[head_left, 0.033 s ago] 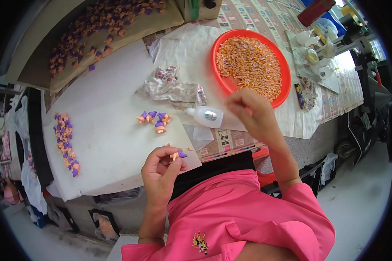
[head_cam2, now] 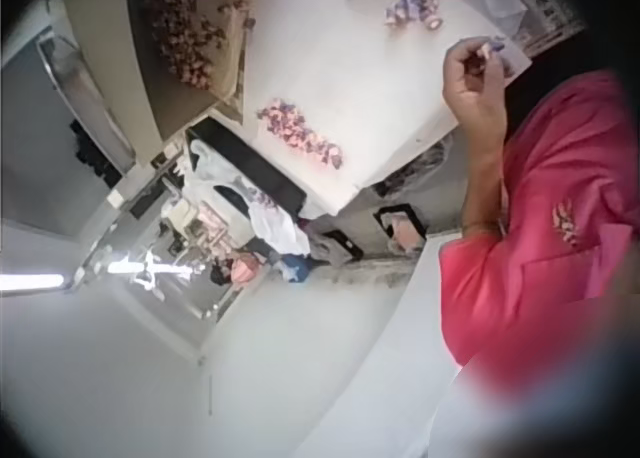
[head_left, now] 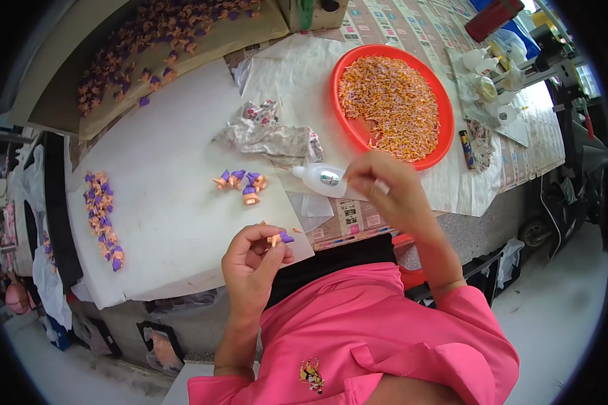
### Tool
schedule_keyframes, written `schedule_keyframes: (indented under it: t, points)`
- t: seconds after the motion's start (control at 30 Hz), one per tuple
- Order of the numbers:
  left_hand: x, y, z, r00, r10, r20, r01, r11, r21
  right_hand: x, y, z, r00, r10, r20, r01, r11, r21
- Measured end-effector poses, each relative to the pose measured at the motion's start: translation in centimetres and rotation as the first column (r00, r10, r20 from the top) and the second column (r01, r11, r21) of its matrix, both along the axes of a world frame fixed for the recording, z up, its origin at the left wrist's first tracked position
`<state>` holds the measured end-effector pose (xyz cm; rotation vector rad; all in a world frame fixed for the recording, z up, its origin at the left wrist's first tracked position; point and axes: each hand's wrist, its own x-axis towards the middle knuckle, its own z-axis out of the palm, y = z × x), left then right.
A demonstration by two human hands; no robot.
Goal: Assembling small decorative pieces by gluing orange beads onto purple and yellow components.
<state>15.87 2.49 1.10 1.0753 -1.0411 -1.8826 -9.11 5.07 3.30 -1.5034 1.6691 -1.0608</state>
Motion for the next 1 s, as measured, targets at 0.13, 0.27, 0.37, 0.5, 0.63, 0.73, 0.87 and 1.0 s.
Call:
schedule_keyframes:
  t: [0.13,0.27,0.37,0.5,0.63,0.73,0.87,1.0]
  points:
    - [0.4,-0.7,-0.6,0.999,-0.049,-0.006,0.049,0.998,0.033,4.6,1.2,-1.6,0.961,0.173,0.215,-0.168,0.985,-0.040]
    - [0.8,-0.7,-1.7,0.989,-0.144,-0.028,0.143,0.990,-0.013,6.9,1.5,-2.8,0.952,0.110,0.285,-0.134,0.989,0.065]
    - [1.0,-0.7,-1.9,0.986,-0.159,-0.040,0.158,0.987,-0.035,7.7,1.6,-2.7,0.959,0.102,0.266,-0.116,0.993,0.035]
    - [1.3,-0.6,-2.5,0.982,-0.185,-0.027,0.181,0.977,-0.111,8.3,1.9,-3.1,0.929,0.029,0.370,-0.076,0.991,0.113]
    - [1.3,-0.4,-2.9,0.985,-0.174,-0.006,0.172,0.975,-0.142,8.1,2.0,-3.9,0.936,0.040,0.349,-0.088,0.988,0.124]
    - [1.2,-0.5,-3.3,0.980,-0.191,0.060,0.199,0.962,-0.187,7.7,2.1,-4.3,0.947,0.070,0.314,-0.110,0.988,0.110]
    - [1.1,-0.7,-4.2,0.969,-0.235,0.069,0.245,0.939,-0.242,7.2,2.0,-4.8,0.922,0.058,0.383,-0.125,0.980,0.152]
    - [0.5,-0.7,-4.2,0.968,-0.223,0.117,0.250,0.907,-0.338,6.8,2.2,-5.4,0.898,0.062,0.436,-0.141,0.978,0.151]
